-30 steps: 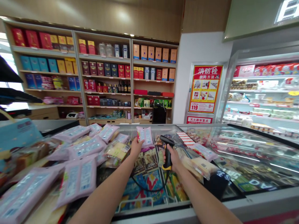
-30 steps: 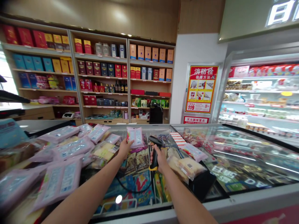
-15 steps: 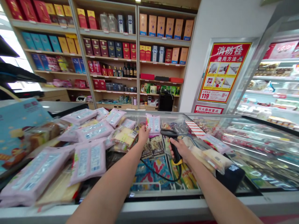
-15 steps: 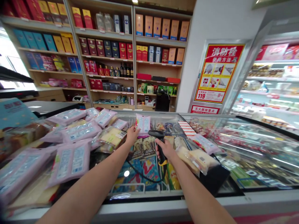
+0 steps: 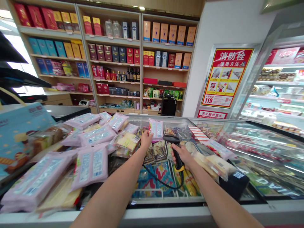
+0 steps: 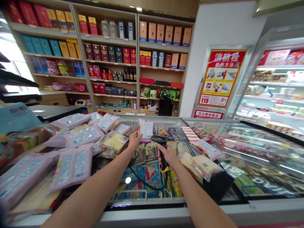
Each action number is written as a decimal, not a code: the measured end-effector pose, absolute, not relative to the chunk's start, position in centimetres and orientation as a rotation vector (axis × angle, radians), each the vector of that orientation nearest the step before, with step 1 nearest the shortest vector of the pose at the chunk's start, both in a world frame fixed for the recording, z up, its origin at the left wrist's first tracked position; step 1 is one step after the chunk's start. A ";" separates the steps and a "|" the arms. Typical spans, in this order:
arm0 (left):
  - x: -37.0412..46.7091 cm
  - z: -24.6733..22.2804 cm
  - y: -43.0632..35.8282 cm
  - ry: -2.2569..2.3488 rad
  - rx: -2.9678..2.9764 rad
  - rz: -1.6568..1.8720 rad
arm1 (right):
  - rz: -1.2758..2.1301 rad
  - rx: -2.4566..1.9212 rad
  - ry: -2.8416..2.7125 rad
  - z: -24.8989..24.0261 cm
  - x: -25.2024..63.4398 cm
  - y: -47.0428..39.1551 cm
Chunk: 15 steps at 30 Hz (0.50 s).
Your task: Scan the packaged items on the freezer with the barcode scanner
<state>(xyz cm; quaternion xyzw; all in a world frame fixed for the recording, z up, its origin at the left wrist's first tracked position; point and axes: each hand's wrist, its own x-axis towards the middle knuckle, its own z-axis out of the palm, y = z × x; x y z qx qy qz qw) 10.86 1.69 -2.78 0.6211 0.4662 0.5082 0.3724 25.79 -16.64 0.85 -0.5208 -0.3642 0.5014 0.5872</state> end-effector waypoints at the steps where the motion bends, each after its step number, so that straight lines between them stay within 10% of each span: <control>1: 10.8 -2.6 1.5 1.194 1.589 1.300 | 1.171 -1.211 -0.854 0.9 25.8 -16.7; 15: 6.4 4.2 -1.8 1.572 1.674 1.441 | 1.280 -1.078 -0.909 1.9 21.2 -15.1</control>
